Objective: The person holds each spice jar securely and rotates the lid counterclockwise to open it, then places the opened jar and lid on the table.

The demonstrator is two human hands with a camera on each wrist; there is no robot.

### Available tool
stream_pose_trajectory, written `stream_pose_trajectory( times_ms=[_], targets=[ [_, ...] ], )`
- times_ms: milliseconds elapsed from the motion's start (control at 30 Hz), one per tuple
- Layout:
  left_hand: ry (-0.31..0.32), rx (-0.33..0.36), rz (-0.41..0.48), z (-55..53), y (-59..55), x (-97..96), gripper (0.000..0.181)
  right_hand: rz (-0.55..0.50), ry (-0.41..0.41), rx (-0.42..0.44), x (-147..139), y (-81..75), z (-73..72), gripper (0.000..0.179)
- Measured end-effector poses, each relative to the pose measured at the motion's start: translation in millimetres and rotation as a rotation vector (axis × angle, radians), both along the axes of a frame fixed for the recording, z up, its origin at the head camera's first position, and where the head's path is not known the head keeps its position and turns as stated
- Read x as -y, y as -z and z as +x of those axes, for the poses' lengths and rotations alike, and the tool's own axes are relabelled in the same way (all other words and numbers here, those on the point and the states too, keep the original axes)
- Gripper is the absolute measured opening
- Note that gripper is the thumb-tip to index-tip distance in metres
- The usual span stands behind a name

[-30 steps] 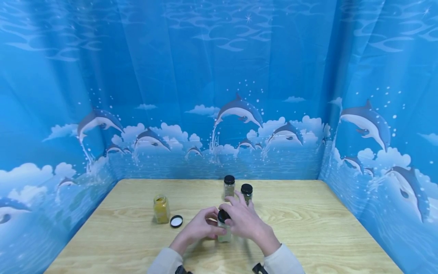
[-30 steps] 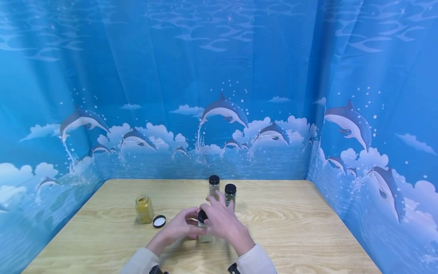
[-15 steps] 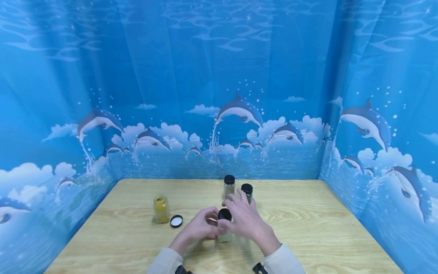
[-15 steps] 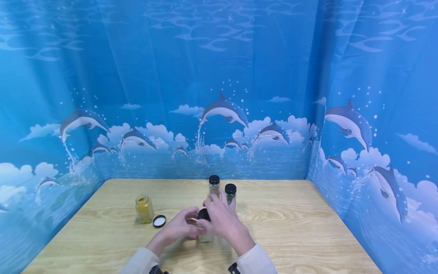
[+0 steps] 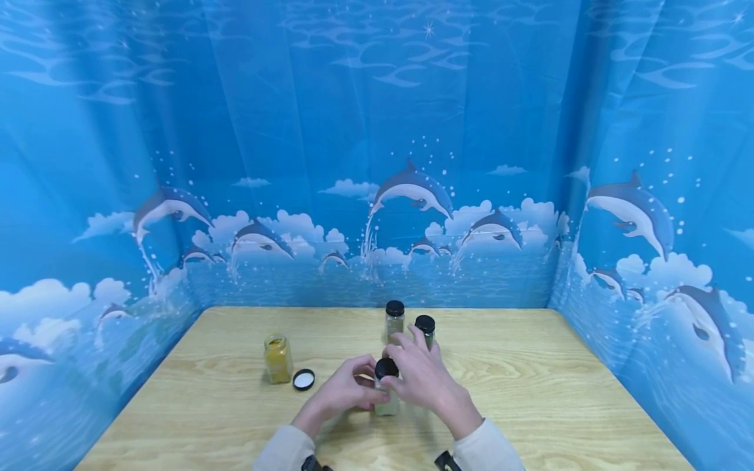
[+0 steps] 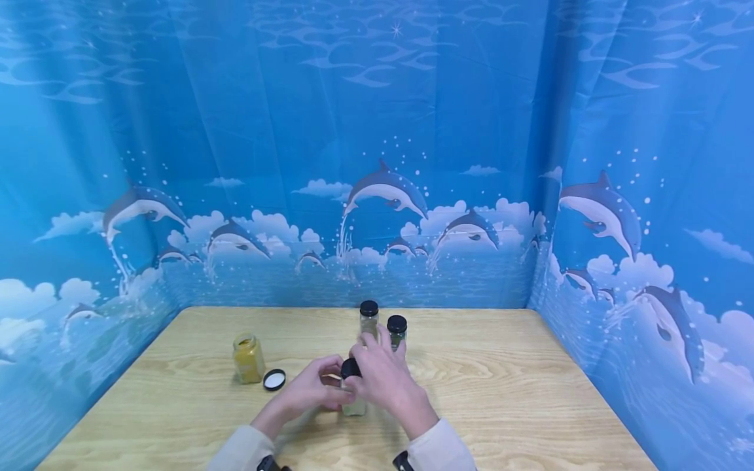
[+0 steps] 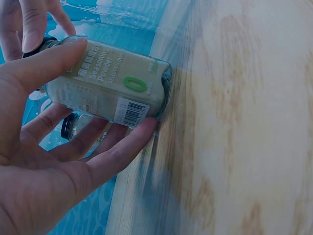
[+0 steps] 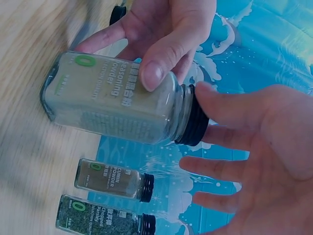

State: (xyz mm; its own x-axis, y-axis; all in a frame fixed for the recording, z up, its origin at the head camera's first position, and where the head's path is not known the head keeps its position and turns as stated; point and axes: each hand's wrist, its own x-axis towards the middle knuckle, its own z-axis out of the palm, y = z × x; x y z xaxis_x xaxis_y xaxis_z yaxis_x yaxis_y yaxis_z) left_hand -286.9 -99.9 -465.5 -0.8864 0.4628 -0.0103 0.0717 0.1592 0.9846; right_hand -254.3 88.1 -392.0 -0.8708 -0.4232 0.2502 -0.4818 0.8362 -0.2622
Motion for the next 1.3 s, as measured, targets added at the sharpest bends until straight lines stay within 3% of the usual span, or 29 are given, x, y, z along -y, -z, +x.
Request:
stream_pose_trajectory(
  times_ms=[633,1067,1300],
  targets=[
    [0.008,0.005,0.016,-1.7,0.2,-0.5,0.035,0.0,-0.049,0.011,-2.6,-3.4,1.9,0.04],
    [0.006,0.008,0.035,2.0,0.6,-0.7,0.034,-0.017,0.071,-0.074,3.6,3.3,-3.1,0.043],
    [0.002,0.003,0.022,2.6,-0.3,-0.7,0.034,-0.013,0.071,-0.082,3.0,3.7,-2.9,0.042]
  ],
)
